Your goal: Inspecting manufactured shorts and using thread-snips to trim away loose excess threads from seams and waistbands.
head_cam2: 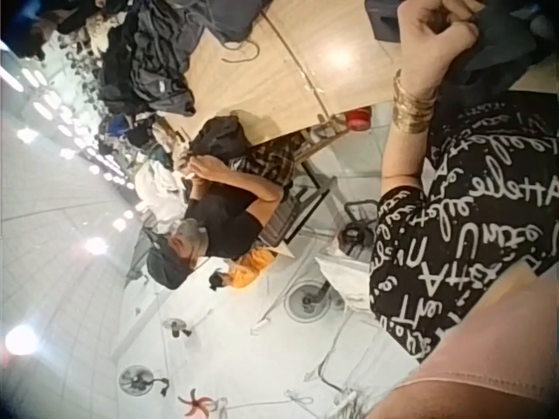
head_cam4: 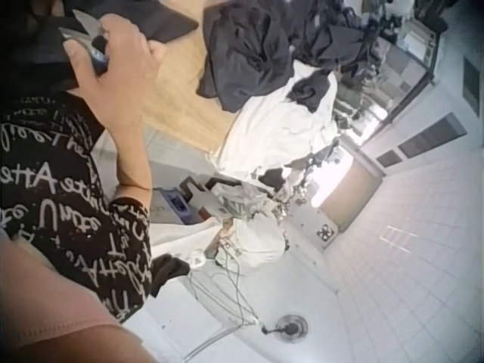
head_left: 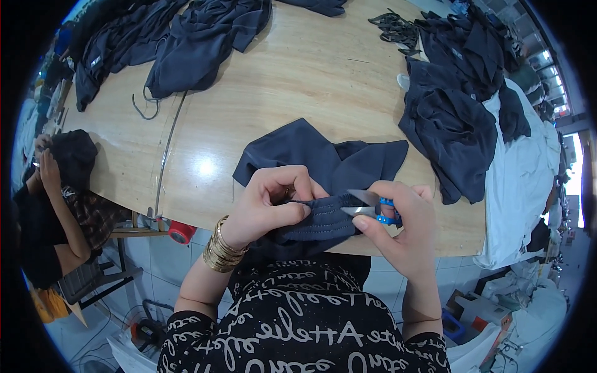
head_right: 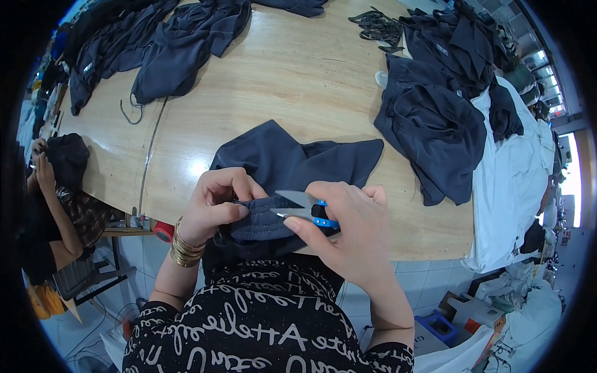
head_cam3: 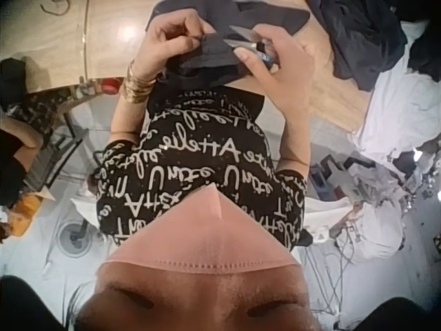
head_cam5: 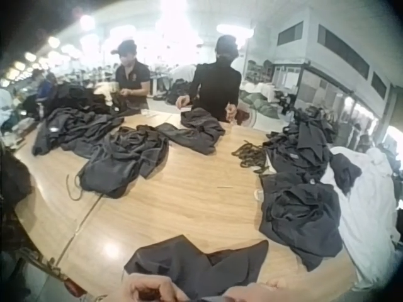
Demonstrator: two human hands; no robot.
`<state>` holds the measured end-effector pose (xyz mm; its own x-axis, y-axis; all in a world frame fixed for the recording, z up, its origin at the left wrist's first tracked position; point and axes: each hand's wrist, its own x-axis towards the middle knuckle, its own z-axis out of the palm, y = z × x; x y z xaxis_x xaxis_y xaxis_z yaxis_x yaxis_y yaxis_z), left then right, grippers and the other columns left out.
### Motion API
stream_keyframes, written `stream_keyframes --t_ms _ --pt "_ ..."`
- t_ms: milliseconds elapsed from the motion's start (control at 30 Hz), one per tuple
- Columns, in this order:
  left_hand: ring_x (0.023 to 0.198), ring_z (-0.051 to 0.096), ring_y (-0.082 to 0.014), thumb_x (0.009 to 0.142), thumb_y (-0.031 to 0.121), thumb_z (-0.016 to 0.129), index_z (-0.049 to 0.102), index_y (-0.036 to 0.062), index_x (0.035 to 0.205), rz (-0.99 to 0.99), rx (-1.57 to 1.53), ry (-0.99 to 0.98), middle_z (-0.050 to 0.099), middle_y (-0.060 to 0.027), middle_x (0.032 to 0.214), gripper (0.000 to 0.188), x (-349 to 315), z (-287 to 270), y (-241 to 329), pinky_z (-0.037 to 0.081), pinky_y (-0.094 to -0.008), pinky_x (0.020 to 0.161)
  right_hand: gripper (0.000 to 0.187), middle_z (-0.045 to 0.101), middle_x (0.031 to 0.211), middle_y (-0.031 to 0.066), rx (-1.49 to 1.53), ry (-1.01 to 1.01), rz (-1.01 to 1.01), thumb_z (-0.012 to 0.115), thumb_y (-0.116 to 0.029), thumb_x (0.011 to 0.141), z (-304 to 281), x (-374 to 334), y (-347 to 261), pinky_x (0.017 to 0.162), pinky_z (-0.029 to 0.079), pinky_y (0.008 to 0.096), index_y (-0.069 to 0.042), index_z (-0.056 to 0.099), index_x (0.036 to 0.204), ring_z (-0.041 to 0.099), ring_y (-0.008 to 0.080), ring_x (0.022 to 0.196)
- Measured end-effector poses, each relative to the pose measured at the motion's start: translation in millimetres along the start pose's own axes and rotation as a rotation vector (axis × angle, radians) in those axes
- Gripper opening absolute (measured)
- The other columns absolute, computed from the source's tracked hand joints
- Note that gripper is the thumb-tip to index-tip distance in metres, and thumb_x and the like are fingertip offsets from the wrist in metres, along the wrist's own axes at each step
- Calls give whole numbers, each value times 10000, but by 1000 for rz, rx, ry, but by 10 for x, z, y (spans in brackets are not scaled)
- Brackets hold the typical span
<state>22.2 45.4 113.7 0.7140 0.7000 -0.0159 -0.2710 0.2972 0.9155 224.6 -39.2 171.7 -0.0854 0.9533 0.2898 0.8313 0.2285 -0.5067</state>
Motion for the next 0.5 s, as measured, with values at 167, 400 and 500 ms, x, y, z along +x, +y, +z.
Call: stream_keyframes --t_ms 167,400,500 --pt "716 512 -28 733 -5 576 524 10 697 16 -10 -6 655 -101 901 65 16 2 4 421 -176 648 301 609 799 -41 144 -3 125 735 -295 750 71 -6 40 671 300 263 -108 599 942 476 108 575" --pt "801 557 -64 785 5 581 543 9 793 18 -66 52 648 -97 960 39 -53 -182 -34 458 -213 730 510 608 845 -19 296 -131 84 805 -285 629 227 126 4 677 348 278 -117 607 1069 485 142 640" --pt "903 562 -77 835 30 597 570 11 859 98 -54 60 632 -55 972 41 -97 -197 -40 457 -228 799 624 586 839 15 260 -136 161 832 -199 580 353 54 -120 653 391 290 -120 601 1155 481 176 673"
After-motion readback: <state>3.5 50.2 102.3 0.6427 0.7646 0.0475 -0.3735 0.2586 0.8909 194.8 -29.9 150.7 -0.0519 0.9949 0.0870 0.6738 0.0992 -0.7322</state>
